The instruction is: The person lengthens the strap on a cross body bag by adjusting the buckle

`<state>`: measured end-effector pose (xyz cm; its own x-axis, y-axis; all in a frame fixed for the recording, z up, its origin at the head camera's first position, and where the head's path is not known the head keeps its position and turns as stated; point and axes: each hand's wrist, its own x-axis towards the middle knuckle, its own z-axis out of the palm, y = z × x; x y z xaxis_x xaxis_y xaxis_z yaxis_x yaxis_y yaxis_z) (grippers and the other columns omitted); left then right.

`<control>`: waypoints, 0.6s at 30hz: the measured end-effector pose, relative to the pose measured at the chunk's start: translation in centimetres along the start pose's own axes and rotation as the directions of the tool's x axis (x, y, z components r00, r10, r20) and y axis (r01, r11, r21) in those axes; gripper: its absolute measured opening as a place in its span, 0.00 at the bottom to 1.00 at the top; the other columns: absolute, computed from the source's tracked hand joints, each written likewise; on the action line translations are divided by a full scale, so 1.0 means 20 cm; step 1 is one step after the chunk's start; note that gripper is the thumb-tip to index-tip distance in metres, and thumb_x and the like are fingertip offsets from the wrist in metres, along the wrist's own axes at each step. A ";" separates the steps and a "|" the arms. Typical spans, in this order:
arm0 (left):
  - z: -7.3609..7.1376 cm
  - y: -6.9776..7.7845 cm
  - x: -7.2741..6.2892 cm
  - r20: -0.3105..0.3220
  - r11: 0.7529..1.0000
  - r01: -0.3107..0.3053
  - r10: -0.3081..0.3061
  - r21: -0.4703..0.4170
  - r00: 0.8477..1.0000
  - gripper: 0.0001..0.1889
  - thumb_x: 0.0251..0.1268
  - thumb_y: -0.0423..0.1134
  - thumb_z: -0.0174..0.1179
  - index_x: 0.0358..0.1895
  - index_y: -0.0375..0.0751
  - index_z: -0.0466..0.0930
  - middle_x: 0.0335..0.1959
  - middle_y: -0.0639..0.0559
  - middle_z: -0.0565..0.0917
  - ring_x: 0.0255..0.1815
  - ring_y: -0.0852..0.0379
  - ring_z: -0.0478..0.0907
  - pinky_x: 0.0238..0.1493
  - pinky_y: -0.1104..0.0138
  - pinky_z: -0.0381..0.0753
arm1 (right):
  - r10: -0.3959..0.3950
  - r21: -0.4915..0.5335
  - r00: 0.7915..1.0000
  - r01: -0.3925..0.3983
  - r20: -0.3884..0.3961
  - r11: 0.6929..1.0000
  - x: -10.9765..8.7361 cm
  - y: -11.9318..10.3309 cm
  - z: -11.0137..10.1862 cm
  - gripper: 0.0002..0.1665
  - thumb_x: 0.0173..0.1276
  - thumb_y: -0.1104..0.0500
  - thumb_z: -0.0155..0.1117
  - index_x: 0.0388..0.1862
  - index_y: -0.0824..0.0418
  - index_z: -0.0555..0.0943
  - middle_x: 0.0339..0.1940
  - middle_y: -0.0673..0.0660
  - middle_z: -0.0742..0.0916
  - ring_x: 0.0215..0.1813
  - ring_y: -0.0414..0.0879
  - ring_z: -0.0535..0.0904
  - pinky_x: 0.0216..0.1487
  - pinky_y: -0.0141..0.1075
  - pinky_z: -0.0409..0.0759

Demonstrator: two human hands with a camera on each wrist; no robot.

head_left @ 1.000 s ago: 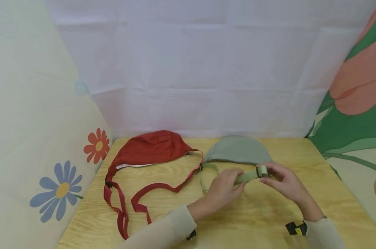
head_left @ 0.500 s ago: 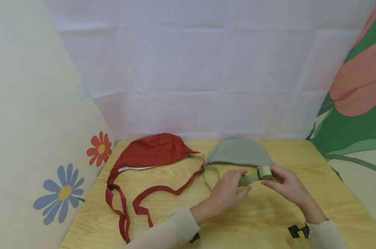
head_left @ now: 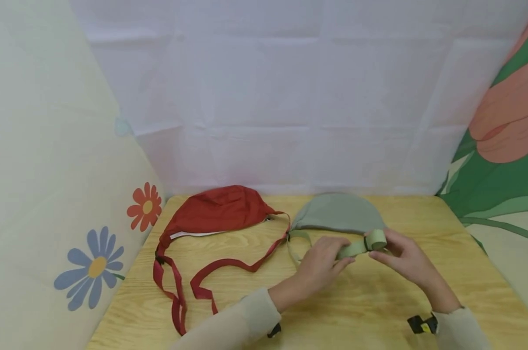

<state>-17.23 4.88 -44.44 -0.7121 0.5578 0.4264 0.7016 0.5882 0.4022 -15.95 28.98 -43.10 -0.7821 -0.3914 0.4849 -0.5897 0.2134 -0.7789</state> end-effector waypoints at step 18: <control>0.02 -0.01 0.00 0.022 0.994 0.074 -0.076 0.079 0.997 0.14 0.68 0.45 0.67 0.51 0.44 0.79 0.38 0.57 0.84 0.36 0.63 0.76 0.34 0.74 0.74 | 0.018 -0.006 0.999 -0.018 -0.033 1.000 0.00 0.01 0.00 0.26 0.63 0.81 0.63 0.61 0.76 0.76 0.58 0.47 0.84 0.60 0.33 0.79 0.56 0.25 0.78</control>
<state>-17.30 4.93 -44.78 -0.7635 0.5242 0.3772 0.6429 0.6723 0.3669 -15.98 28.99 -43.22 -0.7987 -0.3581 0.4835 -0.5766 0.2258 -0.7852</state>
